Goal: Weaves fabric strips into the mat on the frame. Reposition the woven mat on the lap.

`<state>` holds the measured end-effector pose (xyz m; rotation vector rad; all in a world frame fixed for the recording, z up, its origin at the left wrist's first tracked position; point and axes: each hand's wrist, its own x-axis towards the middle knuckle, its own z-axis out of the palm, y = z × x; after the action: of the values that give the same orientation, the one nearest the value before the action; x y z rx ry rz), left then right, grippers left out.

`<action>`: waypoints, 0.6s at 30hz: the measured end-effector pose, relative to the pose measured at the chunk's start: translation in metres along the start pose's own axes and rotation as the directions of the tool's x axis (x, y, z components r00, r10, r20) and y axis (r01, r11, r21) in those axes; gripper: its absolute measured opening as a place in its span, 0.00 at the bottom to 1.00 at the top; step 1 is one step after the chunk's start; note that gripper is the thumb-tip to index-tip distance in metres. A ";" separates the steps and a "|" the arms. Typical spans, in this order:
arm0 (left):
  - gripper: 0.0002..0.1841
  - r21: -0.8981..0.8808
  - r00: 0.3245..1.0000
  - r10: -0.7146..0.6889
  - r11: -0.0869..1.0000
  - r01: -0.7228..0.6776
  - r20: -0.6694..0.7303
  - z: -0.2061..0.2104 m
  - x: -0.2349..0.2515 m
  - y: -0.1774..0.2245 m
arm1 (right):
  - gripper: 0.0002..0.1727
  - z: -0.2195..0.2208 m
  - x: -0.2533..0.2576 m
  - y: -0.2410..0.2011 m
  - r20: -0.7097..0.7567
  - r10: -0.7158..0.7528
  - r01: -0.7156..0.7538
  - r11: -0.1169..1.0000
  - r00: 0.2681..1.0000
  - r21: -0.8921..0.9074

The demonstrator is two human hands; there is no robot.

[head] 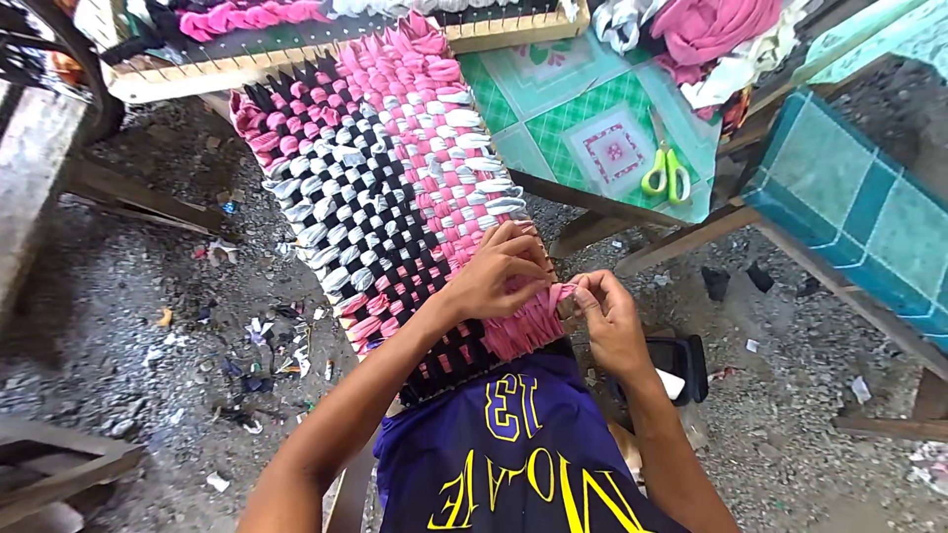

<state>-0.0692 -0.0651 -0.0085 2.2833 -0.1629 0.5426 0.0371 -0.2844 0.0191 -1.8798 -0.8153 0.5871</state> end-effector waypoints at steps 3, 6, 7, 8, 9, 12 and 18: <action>0.13 -0.044 0.995 -0.072 0.997 0.069 -0.065 0.007 0.004 0.010 | 0.07 0.002 0.005 -0.006 -0.017 -0.027 0.025 0.996 0.999 -0.089; 0.10 0.014 0.993 -0.111 0.994 0.111 -0.027 0.015 0.006 0.018 | 0.06 0.002 0.008 -0.009 -0.021 -0.053 0.051 0.995 0.998 -0.084; 0.09 0.034 0.993 -0.121 0.992 0.121 -0.014 0.015 0.007 0.020 | 0.06 0.001 0.009 -0.008 -0.025 -0.059 0.057 0.996 0.998 -0.073; 0.09 0.053 0.992 -0.127 0.990 0.127 0.001 0.014 0.007 0.021 | 0.06 0.000 0.010 -0.008 -0.028 -0.061 0.059 0.996 0.998 -0.059; 0.10 0.071 0.992 -0.128 0.989 0.127 0.011 0.013 0.006 0.021 | 0.05 0.000 0.010 -0.008 -0.031 -0.064 0.063 0.997 0.997 -0.047; 0.11 0.094 0.992 -0.124 0.988 0.123 0.001 0.013 -0.001 0.018 | 0.04 0.001 0.010 -0.008 -0.027 -0.080 0.079 0.997 0.996 -0.014; 0.11 -0.003 0.987 -0.144 0.990 0.144 -0.075 0.021 -0.005 0.016 | 0.05 0.009 0.010 -0.012 -0.045 -0.137 0.133 0.988 0.990 -0.083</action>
<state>-0.0706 -0.0915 -0.0134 2.2524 0.0401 0.5516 0.0343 -0.2678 0.0261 -1.8866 -0.9364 0.4265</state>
